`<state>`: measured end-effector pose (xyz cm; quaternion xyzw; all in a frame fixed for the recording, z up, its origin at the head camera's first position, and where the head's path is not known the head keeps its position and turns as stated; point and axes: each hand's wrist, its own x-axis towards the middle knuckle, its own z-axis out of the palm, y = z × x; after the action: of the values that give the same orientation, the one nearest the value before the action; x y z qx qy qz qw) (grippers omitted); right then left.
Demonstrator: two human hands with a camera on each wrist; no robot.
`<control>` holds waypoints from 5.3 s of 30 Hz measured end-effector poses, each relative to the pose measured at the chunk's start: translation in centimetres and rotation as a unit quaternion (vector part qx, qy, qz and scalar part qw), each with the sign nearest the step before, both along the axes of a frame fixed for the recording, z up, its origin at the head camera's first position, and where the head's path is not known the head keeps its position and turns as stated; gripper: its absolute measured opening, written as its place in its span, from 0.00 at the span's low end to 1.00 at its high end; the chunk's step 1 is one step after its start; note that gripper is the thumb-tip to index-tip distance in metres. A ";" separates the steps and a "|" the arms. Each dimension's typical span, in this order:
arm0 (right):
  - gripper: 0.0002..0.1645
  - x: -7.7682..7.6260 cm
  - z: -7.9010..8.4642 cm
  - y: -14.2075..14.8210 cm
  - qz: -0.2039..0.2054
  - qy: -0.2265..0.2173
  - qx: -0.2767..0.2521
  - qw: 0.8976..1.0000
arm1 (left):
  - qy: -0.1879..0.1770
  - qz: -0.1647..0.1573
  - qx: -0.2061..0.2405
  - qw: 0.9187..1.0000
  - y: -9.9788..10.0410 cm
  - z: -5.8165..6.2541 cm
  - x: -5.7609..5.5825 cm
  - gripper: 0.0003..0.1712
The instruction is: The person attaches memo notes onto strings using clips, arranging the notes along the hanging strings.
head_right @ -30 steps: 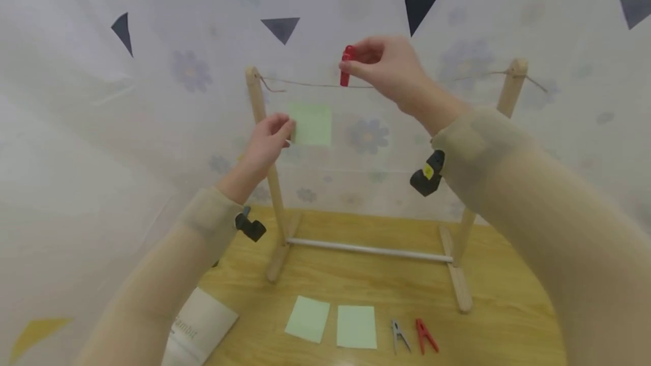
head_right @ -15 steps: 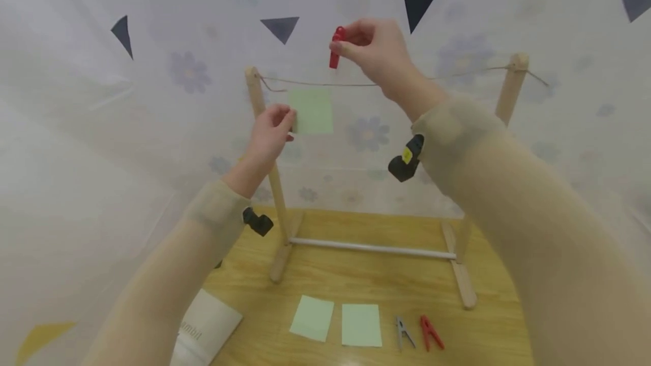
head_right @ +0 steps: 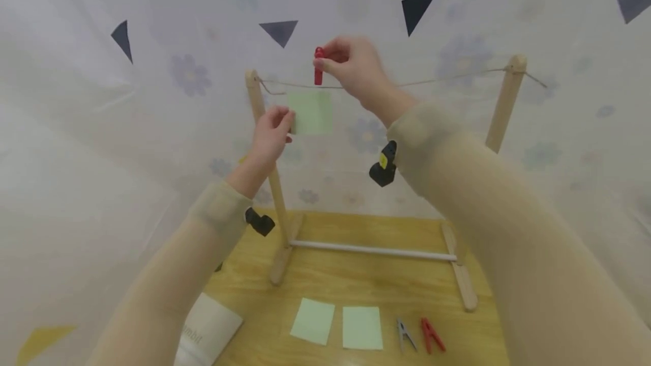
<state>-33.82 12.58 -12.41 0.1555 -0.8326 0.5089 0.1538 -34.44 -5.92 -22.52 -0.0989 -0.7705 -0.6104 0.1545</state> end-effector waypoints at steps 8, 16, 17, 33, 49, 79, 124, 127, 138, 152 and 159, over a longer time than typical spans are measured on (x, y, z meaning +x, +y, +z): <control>0.17 0.0 -0.2 -0.9 -0.015 -0.014 0.003 1.000 | -0.003 0.003 0.012 1.000 -0.2 0.0 -0.2 0.15; 0.19 0.2 -0.5 -1.2 -0.026 -0.010 0.053 0.998 | 0.006 -0.002 0.010 1.000 -0.2 0.1 -0.1 0.16; 0.20 0.2 -0.5 -1.2 -0.029 -0.010 0.058 0.998 | 0.009 -0.001 0.008 1.000 -0.3 0.2 -0.1 0.16; 0.22 0.2 -0.1 -2.5 -0.049 -0.011 0.134 0.990 | 0.010 -0.010 0.008 1.000 -0.6 0.4 -0.1 0.16; 0.25 0.2 0.4 -2.9 -0.044 -0.032 0.136 0.989 | 0.013 -0.016 0.017 1.000 -0.7 0.4 0.0 0.16; 0.25 2.1 -0.4 0.1 0.019 0.020 0.026 0.999 | -0.062 -0.046 0.022 0.997 -0.8 -2.5 0.0 0.18; 0.23 9.1 -15.0 12.3 0.059 -0.028 0.146 0.987 | -0.083 -0.131 -0.106 0.982 -3.0 -10.7 4.0 0.15; 0.22 9.4 -15.8 12.9 0.053 -0.033 0.147 0.987 | -0.086 -0.137 -0.109 0.981 -2.9 -11.5 4.2 0.14; 0.24 10.5 -19.3 15.2 0.050 -0.077 0.133 0.987 | -0.097 -0.165 -0.117 0.974 -3.0 -14.6 5.5 0.13; 0.25 12.3 -23.9 16.3 0.080 -0.118 0.098 0.985 | -0.132 -0.188 -0.147 0.962 -3.7 -18.3 6.8 0.14; 0.26 13.0 -25.7 16.6 0.089 -0.139 0.087 0.982 | -0.139 -0.213 -0.153 0.955 -3.8 -20.0 7.8 0.14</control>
<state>-20.77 29.13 -38.13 0.1699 -0.8697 0.4629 -0.0236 -26.64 -9.76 -42.54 -0.1969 -0.8298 -0.5116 -0.1046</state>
